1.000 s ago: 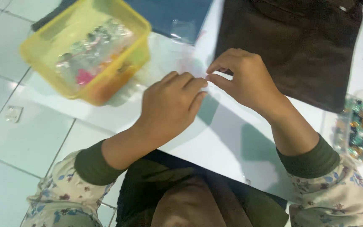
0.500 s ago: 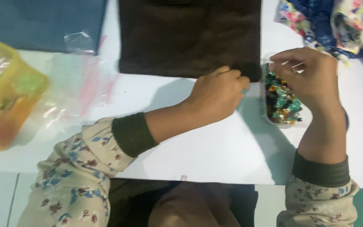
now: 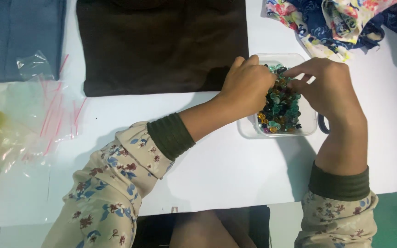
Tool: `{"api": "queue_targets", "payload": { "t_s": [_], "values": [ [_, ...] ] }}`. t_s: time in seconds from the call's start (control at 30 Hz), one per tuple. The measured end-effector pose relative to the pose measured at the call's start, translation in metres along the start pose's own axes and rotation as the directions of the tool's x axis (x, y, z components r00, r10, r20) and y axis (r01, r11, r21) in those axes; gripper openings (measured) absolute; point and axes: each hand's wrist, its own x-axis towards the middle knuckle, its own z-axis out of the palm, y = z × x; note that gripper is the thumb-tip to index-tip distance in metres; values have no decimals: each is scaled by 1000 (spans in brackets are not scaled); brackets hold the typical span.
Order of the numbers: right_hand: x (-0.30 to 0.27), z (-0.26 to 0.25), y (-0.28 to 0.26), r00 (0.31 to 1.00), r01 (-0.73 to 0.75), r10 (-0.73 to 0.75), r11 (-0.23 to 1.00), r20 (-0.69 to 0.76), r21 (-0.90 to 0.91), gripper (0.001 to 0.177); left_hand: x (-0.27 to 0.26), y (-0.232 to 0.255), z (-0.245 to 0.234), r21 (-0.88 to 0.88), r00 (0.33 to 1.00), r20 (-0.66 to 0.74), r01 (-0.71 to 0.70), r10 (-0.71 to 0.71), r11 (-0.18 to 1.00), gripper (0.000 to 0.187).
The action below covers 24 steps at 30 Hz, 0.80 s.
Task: Sort and package small orange beads into plastic bags.
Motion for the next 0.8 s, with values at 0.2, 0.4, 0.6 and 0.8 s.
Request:
{"api": "queue_targets", "payload": {
  "t_s": [0.2, 0.4, 0.6, 0.8],
  "values": [
    [7, 24, 26, 996, 84, -73, 966, 55, -243, 32, 0, -8, 14, 22, 992, -116, -46, 48, 999, 14],
    [3, 14, -1, 996, 70, -59, 983, 70, -172, 36, -3, -9, 19, -63, 996, -91, -27, 21, 998, 28],
    [3, 13, -4, 997, 7, -3, 999, 71, -49, 32, -5, -4, 13, -141, 993, -117, 8, -25, 990, 24],
    [1, 4, -9, 998, 9, -14, 998, 68, 68, 31, -6, -5, 15, -191, 989, -146, -4, -24, 982, 27]
  ]
}}
